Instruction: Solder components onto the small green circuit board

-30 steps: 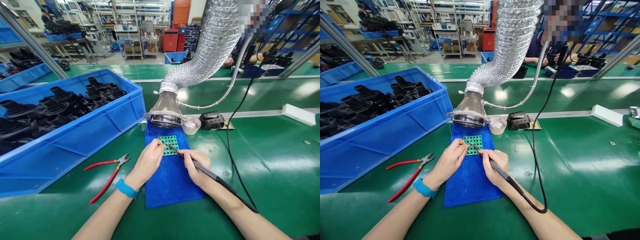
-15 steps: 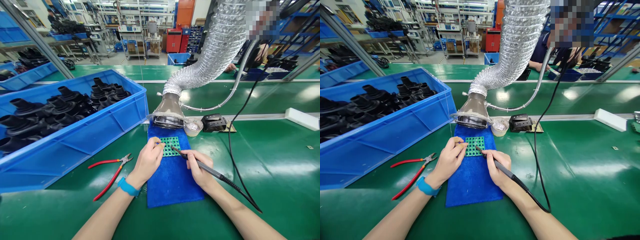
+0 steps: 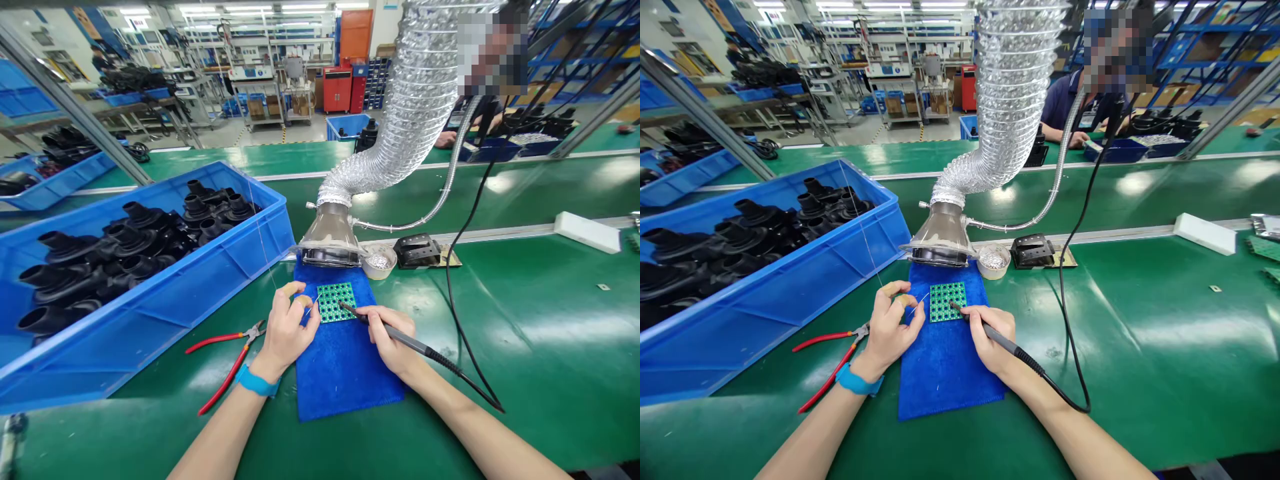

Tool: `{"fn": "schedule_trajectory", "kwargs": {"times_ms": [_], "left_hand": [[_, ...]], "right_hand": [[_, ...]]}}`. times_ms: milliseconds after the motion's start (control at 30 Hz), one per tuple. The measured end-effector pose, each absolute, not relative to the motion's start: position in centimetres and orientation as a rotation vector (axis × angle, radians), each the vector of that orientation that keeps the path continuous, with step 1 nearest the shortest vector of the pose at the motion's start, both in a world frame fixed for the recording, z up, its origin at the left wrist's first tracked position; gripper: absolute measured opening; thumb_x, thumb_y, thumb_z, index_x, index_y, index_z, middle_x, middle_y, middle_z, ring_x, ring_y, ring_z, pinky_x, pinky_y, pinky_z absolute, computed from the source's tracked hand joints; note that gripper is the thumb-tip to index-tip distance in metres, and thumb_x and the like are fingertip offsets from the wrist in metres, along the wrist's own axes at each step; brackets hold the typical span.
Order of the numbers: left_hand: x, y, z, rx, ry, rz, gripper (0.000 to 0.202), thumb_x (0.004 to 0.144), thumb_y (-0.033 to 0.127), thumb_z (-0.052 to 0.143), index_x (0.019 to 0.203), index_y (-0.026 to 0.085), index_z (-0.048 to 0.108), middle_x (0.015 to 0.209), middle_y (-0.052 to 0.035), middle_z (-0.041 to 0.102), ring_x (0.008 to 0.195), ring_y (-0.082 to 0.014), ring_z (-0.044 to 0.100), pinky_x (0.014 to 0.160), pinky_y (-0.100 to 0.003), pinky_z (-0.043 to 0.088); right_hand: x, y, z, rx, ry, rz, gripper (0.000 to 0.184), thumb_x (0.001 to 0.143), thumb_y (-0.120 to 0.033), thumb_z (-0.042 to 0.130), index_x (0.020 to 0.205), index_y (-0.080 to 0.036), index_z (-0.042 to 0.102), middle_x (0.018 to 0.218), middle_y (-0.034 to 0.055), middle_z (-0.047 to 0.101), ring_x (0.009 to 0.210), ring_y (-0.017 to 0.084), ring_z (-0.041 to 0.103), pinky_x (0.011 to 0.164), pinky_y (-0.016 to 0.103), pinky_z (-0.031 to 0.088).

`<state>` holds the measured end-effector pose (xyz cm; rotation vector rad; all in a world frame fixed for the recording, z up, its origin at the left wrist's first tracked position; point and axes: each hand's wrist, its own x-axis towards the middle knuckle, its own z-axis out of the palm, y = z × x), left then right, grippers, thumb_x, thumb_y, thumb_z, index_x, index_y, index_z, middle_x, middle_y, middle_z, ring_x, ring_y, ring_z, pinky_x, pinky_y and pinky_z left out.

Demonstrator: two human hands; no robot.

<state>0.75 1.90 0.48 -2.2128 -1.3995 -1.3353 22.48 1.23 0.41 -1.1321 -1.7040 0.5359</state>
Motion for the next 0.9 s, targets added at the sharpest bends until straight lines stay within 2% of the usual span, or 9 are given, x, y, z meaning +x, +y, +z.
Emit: {"fn": "schedule_trajectory", "kwargs": {"times_ms": [233,433,600,667,767,833,900], "left_hand": [[0.6,2.2,0.8,-2.213,-1.344,-1.338,0.013,0.087,0.010,0.063,0.088,0.020,0.055,0.096,-0.0082,0.063,0.094,-0.0204,0.066,0.078,-0.034,0.057],[0.0,2.0,0.6,-2.203,-1.311,-1.251,0.009,0.090,0.012,0.065,0.089,0.019,0.059,0.069,0.0009,0.068,0.058,-0.0122,0.064,0.059,-0.025,0.047],[-0.6,1.5,1.0,-2.115,-1.262,-1.163,0.007,0.088,0.015,0.071,0.093,0.019,0.068,0.060,0.0030,0.068,0.046,-0.0104,0.060,0.052,-0.026,0.041],[-0.4,1.5,1.1,-2.135,-1.359,-1.232,0.004,0.090,0.019,0.069,0.086,0.019,0.070,0.054,0.0048,0.062,0.044,-0.0092,0.057,0.051,-0.024,0.040],[0.2,1.8,0.8,-2.176,-1.647,-1.426,0.019,0.093,0.031,0.066,0.078,0.020,0.072,0.045,0.0080,0.048,0.039,-0.0070,0.046,0.046,-0.021,0.036],[0.6,2.1,0.3,-2.226,-1.854,-1.533,0.025,0.093,0.039,0.065,0.080,0.020,0.073,0.048,0.0075,0.050,0.040,-0.0073,0.044,0.044,-0.020,0.035],[0.7,2.5,-0.2,-2.281,-1.993,-1.616,0.027,0.092,0.043,0.064,0.084,0.019,0.074,0.055,0.0051,0.058,0.045,-0.0093,0.049,0.046,-0.021,0.039]], "right_hand": [[22.6,1.3,0.7,-1.129,-1.691,0.564,0.031,0.097,-0.025,0.048,0.086,-0.021,0.077,0.045,-0.0039,0.059,0.040,0.013,0.059,0.050,0.025,0.053],[22.7,1.3,1.0,-1.119,-1.680,0.531,0.032,0.097,-0.024,0.048,0.083,-0.021,0.077,0.043,-0.0043,0.057,0.039,0.013,0.057,0.052,0.026,0.054],[24.1,1.6,1.5,-1.186,-1.542,0.357,0.033,0.098,-0.026,0.047,0.085,-0.020,0.077,0.046,-0.0022,0.059,0.045,0.015,0.061,0.058,0.030,0.056],[24.8,1.9,1.7,-1.230,-1.464,0.289,0.034,0.099,-0.027,0.045,0.088,-0.019,0.076,0.051,-0.0002,0.062,0.050,0.016,0.063,0.061,0.031,0.056],[25.6,2.5,1.6,-1.258,-1.392,0.179,0.034,0.099,-0.027,0.043,0.096,-0.017,0.075,0.056,0.0007,0.063,0.055,0.017,0.064,0.062,0.032,0.055],[25.8,2.9,1.2,-1.250,-1.378,0.104,0.033,0.100,-0.027,0.043,0.100,-0.018,0.074,0.059,0.0011,0.065,0.057,0.017,0.064,0.064,0.032,0.055],[25.8,3.6,0.6,-1.228,-1.387,0.041,0.031,0.099,-0.026,0.044,0.103,-0.018,0.073,0.068,0.0034,0.070,0.064,0.018,0.066,0.068,0.033,0.055]]}}
